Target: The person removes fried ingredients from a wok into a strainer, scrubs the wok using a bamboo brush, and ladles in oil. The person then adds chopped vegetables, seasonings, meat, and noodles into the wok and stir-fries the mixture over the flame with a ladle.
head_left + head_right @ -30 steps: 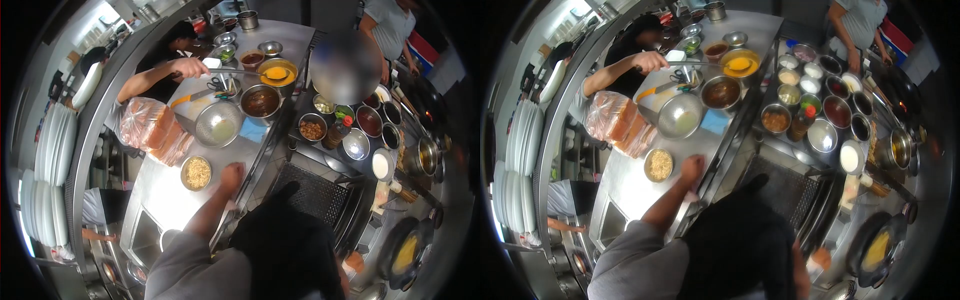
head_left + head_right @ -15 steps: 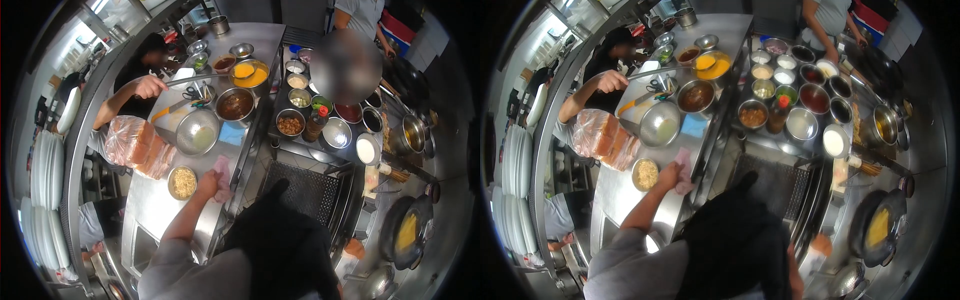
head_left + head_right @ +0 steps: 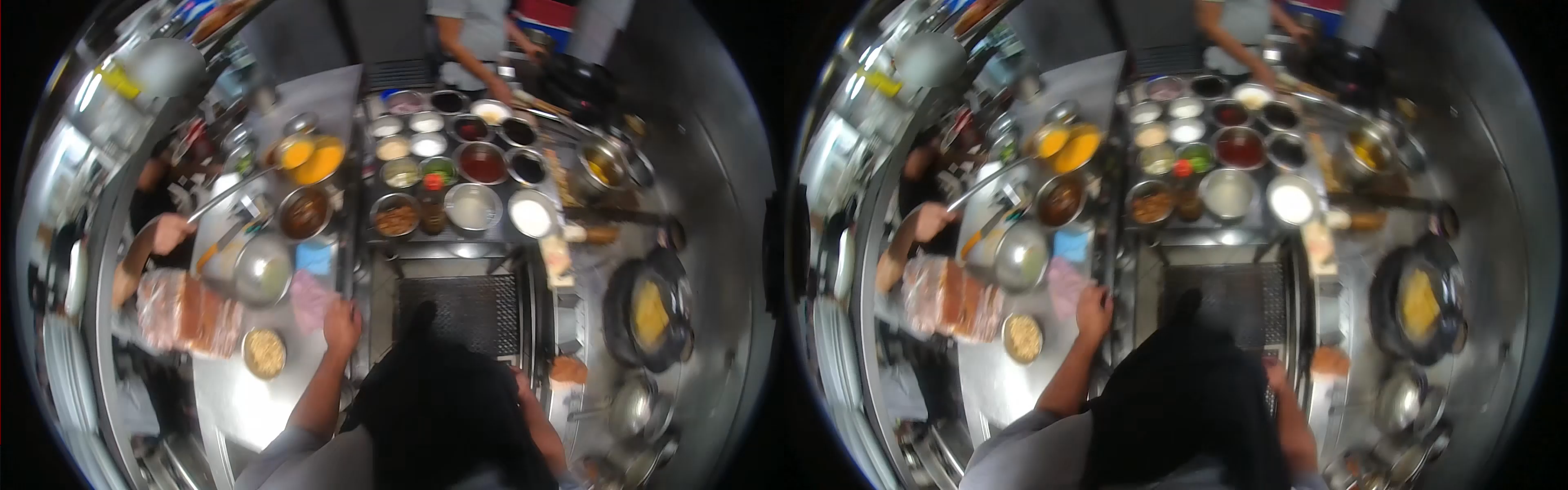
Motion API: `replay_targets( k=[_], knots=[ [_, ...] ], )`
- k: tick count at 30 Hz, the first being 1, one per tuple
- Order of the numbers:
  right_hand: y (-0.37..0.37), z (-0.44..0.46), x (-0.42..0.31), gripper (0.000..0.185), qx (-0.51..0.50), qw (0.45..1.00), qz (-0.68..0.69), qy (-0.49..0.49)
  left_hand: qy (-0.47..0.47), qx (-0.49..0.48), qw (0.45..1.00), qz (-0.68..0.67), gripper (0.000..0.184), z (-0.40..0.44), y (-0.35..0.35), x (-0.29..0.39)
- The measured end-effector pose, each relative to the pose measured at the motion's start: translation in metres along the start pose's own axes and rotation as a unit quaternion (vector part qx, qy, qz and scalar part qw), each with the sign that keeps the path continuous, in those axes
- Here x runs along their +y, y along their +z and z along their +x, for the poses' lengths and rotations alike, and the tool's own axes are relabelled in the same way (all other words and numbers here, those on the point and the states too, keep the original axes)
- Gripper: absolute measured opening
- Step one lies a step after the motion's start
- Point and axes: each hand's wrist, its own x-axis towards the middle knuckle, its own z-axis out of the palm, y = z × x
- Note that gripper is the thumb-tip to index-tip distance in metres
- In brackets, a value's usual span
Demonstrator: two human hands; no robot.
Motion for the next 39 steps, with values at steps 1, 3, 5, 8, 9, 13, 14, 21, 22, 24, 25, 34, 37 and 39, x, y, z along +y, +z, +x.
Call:
replay_targets(
  k=[1, 3, 5, 8, 9, 13, 14, 21, 22, 24, 25, 34, 37, 39],
  knots=[
    [0.008, -0.001, -0.002, 0.039, 0.008, 0.999, 0.018, 0.040, 0.037, -0.057, 0.997, -0.021, 0.021, -0.012, 0.012, 0.008],
    [0.033, -0.017, -0.021, 0.035, -0.058, 0.938, 0.328, 0.094, 0.010, -0.165, 0.985, -0.044, 0.021, -0.029, 0.039, 0.014],
    [0.029, 0.002, 0.045, 0.033, 0.053, 0.991, 0.104, 0.064, 0.027, -0.197, 0.977, -0.078, 0.022, -0.034, 0.058, 0.022],
    [0.045, -0.072, -0.005, 0.036, 0.080, 0.972, -0.213, 0.054, 0.031, -0.259, 0.958, -0.118, 0.024, -0.036, 0.091, 0.016],
    [0.052, -0.078, 0.004, 0.036, 0.107, 0.973, -0.196, 0.055, 0.023, -0.288, 0.949, -0.127, 0.025, -0.034, 0.107, 0.007],
    [0.088, -0.156, -0.091, 0.033, 0.094, 0.908, -0.364, 0.187, 0.033, -0.439, 0.887, -0.142, 0.032, -0.029, 0.206, -0.075],
    [0.090, -0.167, -0.096, 0.027, 0.132, 0.926, -0.305, 0.180, -0.033, -0.515, 0.836, -0.189, 0.029, -0.022, 0.235, -0.096],
    [0.113, -0.198, -0.029, 0.025, 0.303, 0.932, -0.111, 0.165, 0.621, -0.397, 0.675, -0.052, 0.014, 0.074, 0.262, -0.042],
    [0.120, -0.195, -0.024, 0.025, 0.315, 0.929, -0.100, 0.166, 0.632, -0.397, 0.663, -0.053, 0.014, 0.092, 0.283, -0.030],
    [0.134, -0.186, 0.010, 0.030, 0.231, 0.938, -0.025, 0.258, 0.622, -0.549, 0.557, -0.048, 0.013, 0.126, 0.313, 0.014],
    [0.146, -0.180, 0.021, 0.032, 0.242, 0.937, -0.050, 0.245, 0.455, -0.643, 0.616, -0.027, 0.015, 0.132, 0.318, 0.027],
    [0.245, -0.095, 0.115, 0.042, 0.360, 0.897, -0.126, 0.225, 0.181, -0.688, 0.697, -0.091, 0.018, 0.169, 0.282, 0.217],
    [0.274, -0.121, 0.013, 0.037, 0.304, 0.930, -0.183, 0.100, 0.199, -0.716, 0.668, -0.040, 0.015, 0.168, 0.291, 0.224],
    [0.290, -0.128, -0.029, 0.042, 0.354, 0.898, -0.105, 0.240, 0.215, -0.738, 0.638, -0.032, 0.015, 0.169, 0.294, 0.215]
  ],
)
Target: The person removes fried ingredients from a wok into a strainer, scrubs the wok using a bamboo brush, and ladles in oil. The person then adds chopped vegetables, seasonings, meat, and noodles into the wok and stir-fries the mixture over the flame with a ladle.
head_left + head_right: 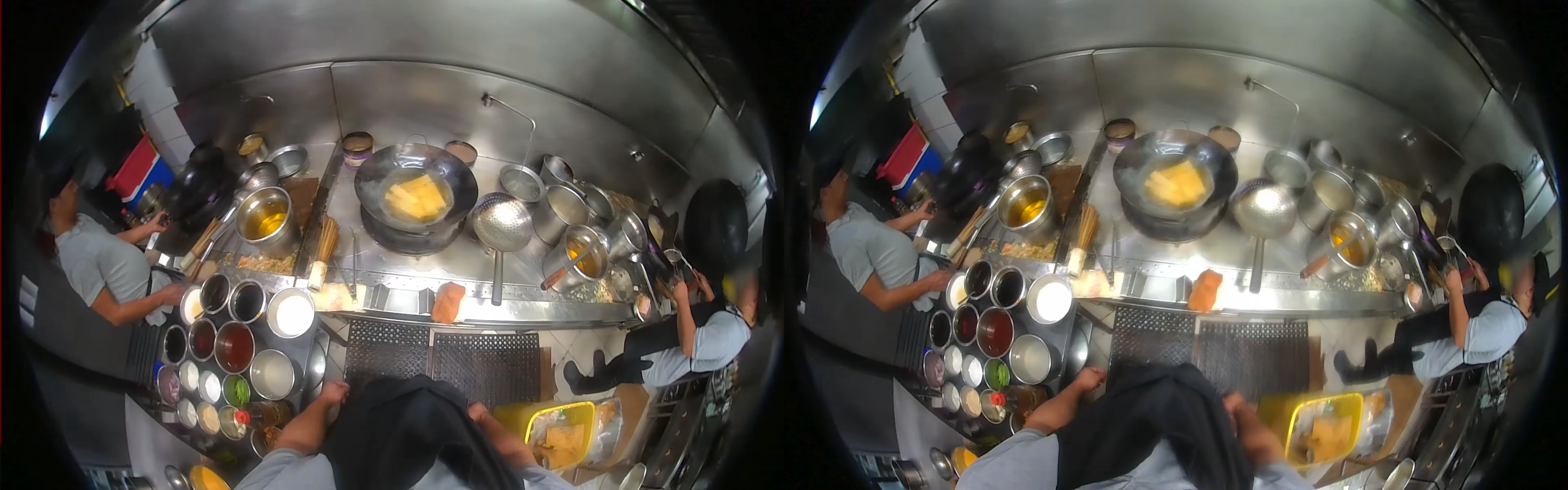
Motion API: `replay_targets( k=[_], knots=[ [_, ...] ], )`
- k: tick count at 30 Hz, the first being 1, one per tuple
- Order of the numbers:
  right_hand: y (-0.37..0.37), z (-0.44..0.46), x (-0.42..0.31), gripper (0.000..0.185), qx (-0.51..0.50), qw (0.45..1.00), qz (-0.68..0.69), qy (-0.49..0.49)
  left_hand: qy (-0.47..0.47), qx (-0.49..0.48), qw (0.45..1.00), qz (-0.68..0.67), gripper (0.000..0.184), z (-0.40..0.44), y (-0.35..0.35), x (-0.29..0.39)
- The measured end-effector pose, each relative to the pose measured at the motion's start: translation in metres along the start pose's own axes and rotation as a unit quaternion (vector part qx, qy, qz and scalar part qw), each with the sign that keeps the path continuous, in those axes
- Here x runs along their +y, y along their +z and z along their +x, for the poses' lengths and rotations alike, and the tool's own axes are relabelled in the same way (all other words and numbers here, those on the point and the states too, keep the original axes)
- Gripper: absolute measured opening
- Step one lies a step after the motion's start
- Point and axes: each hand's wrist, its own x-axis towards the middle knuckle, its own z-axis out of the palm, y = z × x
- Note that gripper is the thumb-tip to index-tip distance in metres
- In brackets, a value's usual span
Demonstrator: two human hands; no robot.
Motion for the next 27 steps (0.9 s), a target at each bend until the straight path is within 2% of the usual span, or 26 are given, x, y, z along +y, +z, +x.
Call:
replay_targets(
  k=[1, 3, 4, 7, 8, 9, 10, 12, 13, 14, 15, 16, 17, 18, 19, 21, 22, 24, 27],
  knots=[
    [0.015, 0.009, 0.017, 0.042, 0.002, 1.000, 0.004, 0.005, 0.001, -0.006, 1.000, 0.004, 0.015, -0.004, -0.002, 0.001],
    [0.044, 0.023, 0.048, 0.050, -0.072, 0.993, -0.090, 0.031, -0.021, -0.046, 0.991, 0.121, 0.015, -0.011, -0.004, 0.001],
    [0.060, 0.022, 0.052, 0.050, -0.072, 0.993, -0.089, 0.034, -0.020, -0.050, 0.991, 0.121, 0.015, -0.008, -0.005, -0.008],
    [0.105, 0.020, 0.048, 0.040, 0.017, 0.998, -0.002, 0.054, -0.007, -0.055, 0.998, 0.036, 0.016, 0.007, -0.011, -0.066],
    [0.113, 0.021, 0.043, 0.037, 0.047, 0.997, 0.026, 0.057, 0.128, -0.056, 0.984, 0.110, 0.015, 0.011, -0.016, -0.086],
    [0.116, 0.025, 0.037, 0.035, 0.077, 0.994, 0.054, 0.059, 0.260, -0.052, 0.947, 0.183, 0.015, 0.014, -0.020, -0.098],
    [0.114, 0.022, 0.034, 0.035, 0.081, 0.993, 0.065, 0.056, 0.261, -0.048, 0.947, 0.181, 0.015, 0.015, -0.023, -0.103],
    [0.103, 0.022, 0.029, 0.036, 0.075, 0.993, 0.070, 0.053, 0.122, -0.082, 0.939, 0.310, 0.020, 0.016, -0.026, -0.114],
    [0.098, 0.024, 0.026, 0.036, 0.071, 0.994, 0.071, 0.050, 0.122, -0.078, 0.941, 0.306, 0.020, 0.015, -0.025, -0.121],
    [0.090, 0.027, 0.023, 0.036, 0.070, 0.994, 0.071, 0.047, 0.221, -0.047, 0.875, 0.428, 0.020, 0.015, -0.024, -0.128],
    [0.081, 0.027, 0.019, 0.036, 0.068, 0.994, 0.071, 0.045, 0.311, -0.015, 0.783, 0.539, 0.024, 0.014, -0.024, -0.134],
    [0.073, 0.029, 0.015, 0.036, 0.067, 0.994, 0.070, 0.041, 0.307, -0.010, 0.786, 0.536, 0.024, 0.005, -0.021, -0.128],
    [0.065, 0.030, 0.011, 0.036, 0.064, 0.995, 0.072, 0.036, 0.194, -0.010, 0.883, 0.427, 0.028, -0.003, -0.016, -0.121],
    [0.056, 0.031, 0.005, 0.037, 0.062, 0.995, 0.073, 0.032, 0.076, -0.009, 0.950, 0.303, 0.031, -0.009, -0.013, -0.116],
    [0.045, 0.031, -0.003, 0.037, 0.061, 0.995, 0.074, 0.028, 0.075, -0.005, 0.952, 0.298, 0.031, -0.006, -0.011, -0.126],
    [0.026, 0.027, -0.020, 0.037, 0.057, 0.995, 0.079, 0.023, 0.161, -0.003, 0.937, 0.309, 0.032, -0.004, -0.007, -0.136],
    [0.017, 0.024, -0.031, 0.038, 0.056, 0.995, 0.082, 0.021, 0.159, 0.001, 0.939, 0.305, 0.032, -0.007, -0.005, -0.138],
    [0.001, 0.019, -0.050, 0.039, 0.054, 0.995, 0.085, 0.019, 0.039, 0.002, 0.972, 0.233, 0.034, -0.030, -0.004, -0.119],
    [-0.016, 0.012, -0.076, 0.040, 0.051, 0.995, 0.086, 0.017, 0.019, 0.055, 0.980, 0.191, 0.036, -0.046, -0.003, -0.120]
  ],
)
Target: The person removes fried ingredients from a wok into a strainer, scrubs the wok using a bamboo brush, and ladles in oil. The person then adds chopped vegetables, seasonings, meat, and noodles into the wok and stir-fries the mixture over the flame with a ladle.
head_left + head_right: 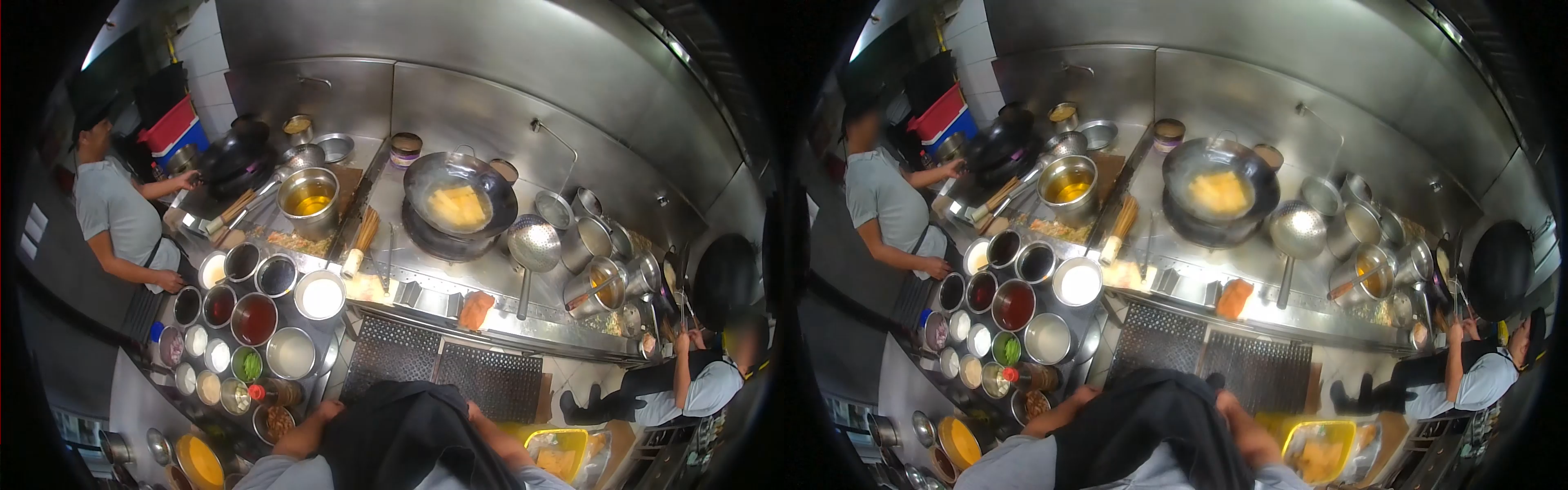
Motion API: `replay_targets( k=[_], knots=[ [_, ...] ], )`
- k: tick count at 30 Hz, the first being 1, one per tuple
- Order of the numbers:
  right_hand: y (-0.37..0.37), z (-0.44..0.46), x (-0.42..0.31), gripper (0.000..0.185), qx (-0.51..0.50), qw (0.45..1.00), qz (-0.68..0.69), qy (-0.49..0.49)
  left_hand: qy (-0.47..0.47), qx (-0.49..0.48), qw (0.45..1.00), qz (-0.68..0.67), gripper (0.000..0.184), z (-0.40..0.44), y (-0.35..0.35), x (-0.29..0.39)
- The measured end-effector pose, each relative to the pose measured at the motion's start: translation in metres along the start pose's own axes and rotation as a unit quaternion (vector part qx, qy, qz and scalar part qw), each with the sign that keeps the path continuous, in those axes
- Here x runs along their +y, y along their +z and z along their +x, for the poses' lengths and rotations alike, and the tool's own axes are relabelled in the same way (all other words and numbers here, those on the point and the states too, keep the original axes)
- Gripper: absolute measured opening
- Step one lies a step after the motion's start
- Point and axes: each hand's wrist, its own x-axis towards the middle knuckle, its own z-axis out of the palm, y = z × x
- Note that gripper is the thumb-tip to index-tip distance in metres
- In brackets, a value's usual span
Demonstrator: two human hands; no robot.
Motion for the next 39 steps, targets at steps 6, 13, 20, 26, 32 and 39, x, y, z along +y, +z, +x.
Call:
replay_targets(
  k=[6, 13, 20, 26, 32, 39],
  knots=[
    [0.039, 0.048, 0.044, 0.050, 0.012, 0.963, 0.268, -0.023, -0.009, -0.011, 0.998, 0.054, 0.041, 0.014, 0.010, -0.034],
    [0.024, 0.003, 0.032, 0.041, 0.050, 0.992, 0.113, 0.011, 0.186, -0.025, 0.944, 0.273, 0.042, 0.045, 0.014, -0.056],
    [-0.011, -0.076, -0.043, 0.045, 0.047, 0.996, -0.044, 0.057, 0.205, -0.075, 0.923, 0.316, 0.034, 0.053, 0.005, -0.035],
    [-0.014, -0.076, -0.044, 0.045, 0.034, 0.997, -0.047, 0.059, 0.167, -0.053, 0.950, 0.258, 0.034, 0.052, 0.006, -0.034],
    [0.080, 0.053, 0.090, 0.043, 0.038, 0.994, -0.094, 0.031, 0.161, -0.066, 0.948, 0.266, 0.037, 0.055, 0.018, -0.053],
    [0.011, -0.038, -0.011, 0.039, 0.065, 0.996, 0.028, 0.052, 0.140, -0.073, 0.964, 0.215, 0.039, 0.027, 0.003, -0.031]
  ],
)
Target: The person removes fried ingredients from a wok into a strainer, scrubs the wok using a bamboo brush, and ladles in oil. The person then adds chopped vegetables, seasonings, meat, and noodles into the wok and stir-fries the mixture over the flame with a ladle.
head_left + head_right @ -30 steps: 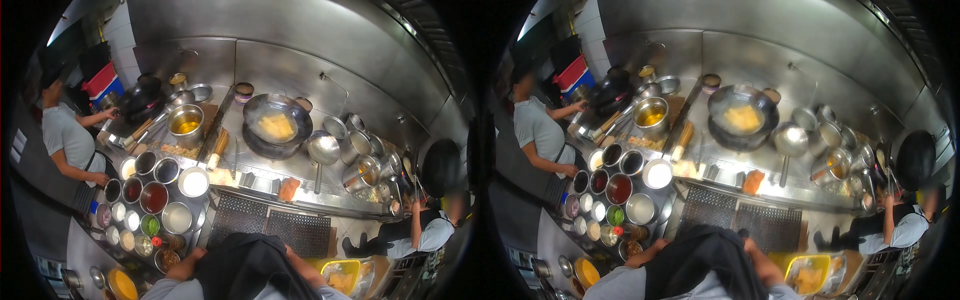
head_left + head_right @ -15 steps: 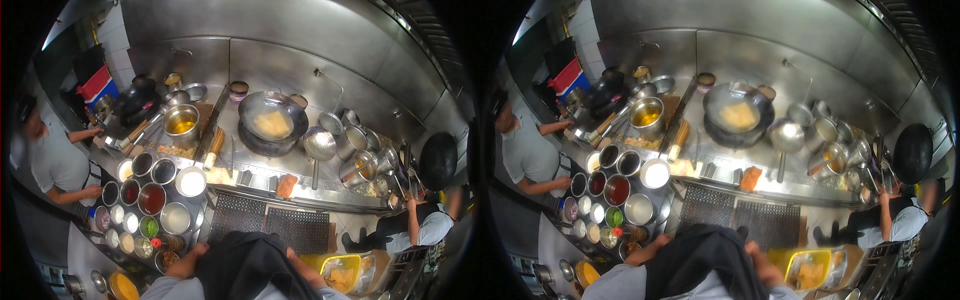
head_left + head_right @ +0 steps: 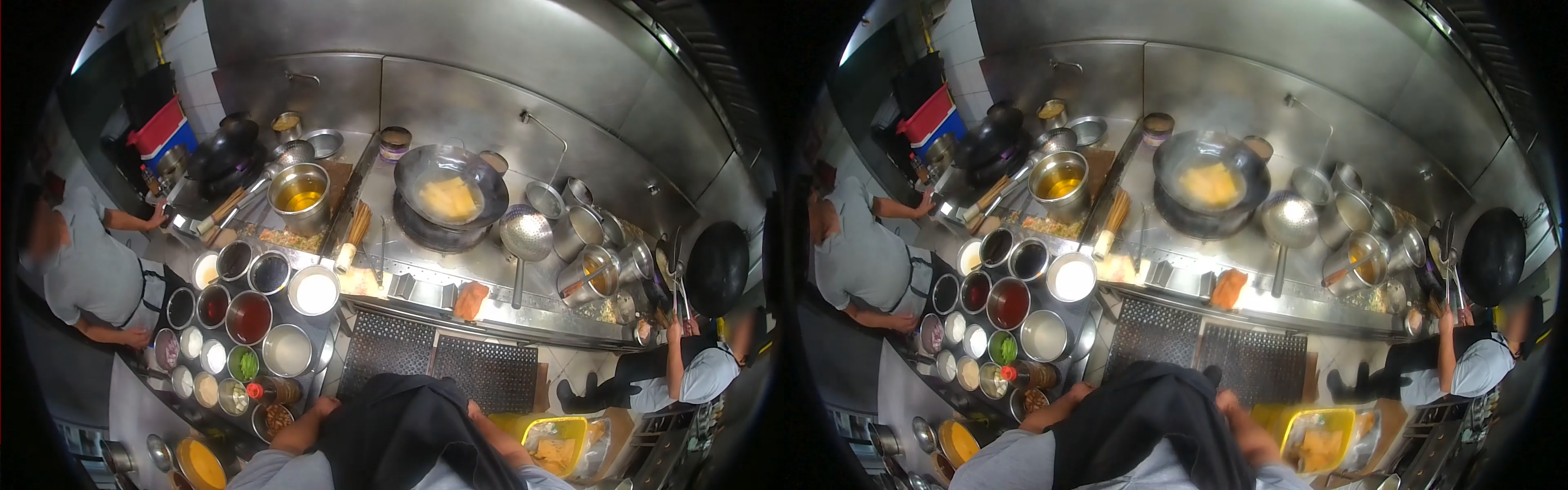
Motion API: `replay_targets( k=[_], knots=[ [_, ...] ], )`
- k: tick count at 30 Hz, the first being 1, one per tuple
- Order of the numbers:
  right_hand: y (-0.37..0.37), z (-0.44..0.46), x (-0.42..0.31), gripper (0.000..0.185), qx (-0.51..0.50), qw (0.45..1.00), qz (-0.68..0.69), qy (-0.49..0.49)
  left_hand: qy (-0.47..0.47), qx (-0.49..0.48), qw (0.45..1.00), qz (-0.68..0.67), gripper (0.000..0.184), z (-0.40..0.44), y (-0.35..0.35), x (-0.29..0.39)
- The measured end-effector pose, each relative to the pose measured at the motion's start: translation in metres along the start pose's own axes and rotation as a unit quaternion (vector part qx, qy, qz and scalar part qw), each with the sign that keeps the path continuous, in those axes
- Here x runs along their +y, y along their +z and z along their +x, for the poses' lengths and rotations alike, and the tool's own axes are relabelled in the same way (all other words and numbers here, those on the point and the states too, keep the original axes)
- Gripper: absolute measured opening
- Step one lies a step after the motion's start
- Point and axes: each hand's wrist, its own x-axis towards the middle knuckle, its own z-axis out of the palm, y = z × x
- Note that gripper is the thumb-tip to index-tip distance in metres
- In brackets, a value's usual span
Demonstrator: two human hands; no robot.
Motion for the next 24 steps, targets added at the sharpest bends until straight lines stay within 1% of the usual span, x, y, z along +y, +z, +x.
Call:
replay_targets(
  k=[1, 3, 4, 6, 7, 9, 10, 12, 13, 15, 19, 21, 22, 24],
  knots=[
    [0.005, 0.008, 0.010, 0.039, -0.001, 1.000, 0.000, 0.001, 0.000, -0.001, 1.000, 0.000, 0.039, 0.003, 0.004, -0.004],
    [0.007, 0.015, 0.023, 0.040, -0.030, 0.997, -0.031, -0.067, -0.008, 0.005, 1.000, -0.018, 0.040, 0.010, 0.012, -0.012],
    [0.008, 0.016, 0.025, 0.040, -0.030, 0.997, -0.031, -0.066, -0.008, 0.005, 1.000, -0.018, 0.040, 0.010, 0.013, -0.012],
    [0.000, 0.005, 0.012, 0.041, -0.027, 0.998, -0.046, -0.030, -0.077, -0.002, 0.992, -0.104, 0.040, 0.006, 0.009, -0.007],
    [-0.003, -0.002, 0.005, 0.041, -0.027, 0.998, -0.046, -0.029, -0.076, -0.002, 0.992, -0.103, 0.040, 0.006, 0.005, -0.005],
    [-0.010, -0.013, -0.008, 0.040, -0.020, 0.999, -0.039, -0.005, 0.024, -0.018, 0.999, 0.013, 0.041, 0.022, 0.019, -0.022],
    [0.019, 0.020, 0.024, 0.040, -0.011, 0.998, -0.063, -0.006, 0.024, -0.018, 0.999, 0.014, 0.041, 0.023, 0.020, -0.022],
    [0.078, 0.088, 0.094, 0.040, 0.006, 0.994, -0.112, -0.007, -0.034, 0.000, 0.997, -0.076, 0.042, 0.023, 0.019, -0.021],
    [0.073, 0.084, 0.091, 0.040, 0.006, 0.994, -0.111, -0.007, -0.034, 0.000, 0.997, -0.076, 0.042, 0.025, 0.019, -0.021],
    [0.066, 0.081, 0.094, 0.039, -0.004, 1.000, -0.010, -0.026, -0.010, 0.001, 1.000, -0.020, 0.042, 0.027, 0.018, -0.019],
    [0.076, 0.084, 0.098, 0.037, 0.000, 1.000, -0.003, -0.025, -0.019, -0.018, 0.999, -0.019, 0.042, 0.022, 0.003, -0.008],
    [0.068, 0.073, 0.081, 0.037, 0.005, 0.996, -0.090, -0.002, -0.025, -0.032, 0.998, -0.047, 0.043, 0.014, -0.006, -0.002],
    [0.066, 0.070, 0.076, 0.037, 0.005, 0.996, -0.090, -0.003, -0.026, -0.031, 0.998, -0.046, 0.043, 0.016, -0.005, -0.003],
    [0.061, 0.065, 0.069, 0.040, 0.011, 0.997, -0.080, 0.015, 0.003, -0.018, 1.000, -0.017, 0.040, 0.022, 0.000, -0.007]
  ],
)
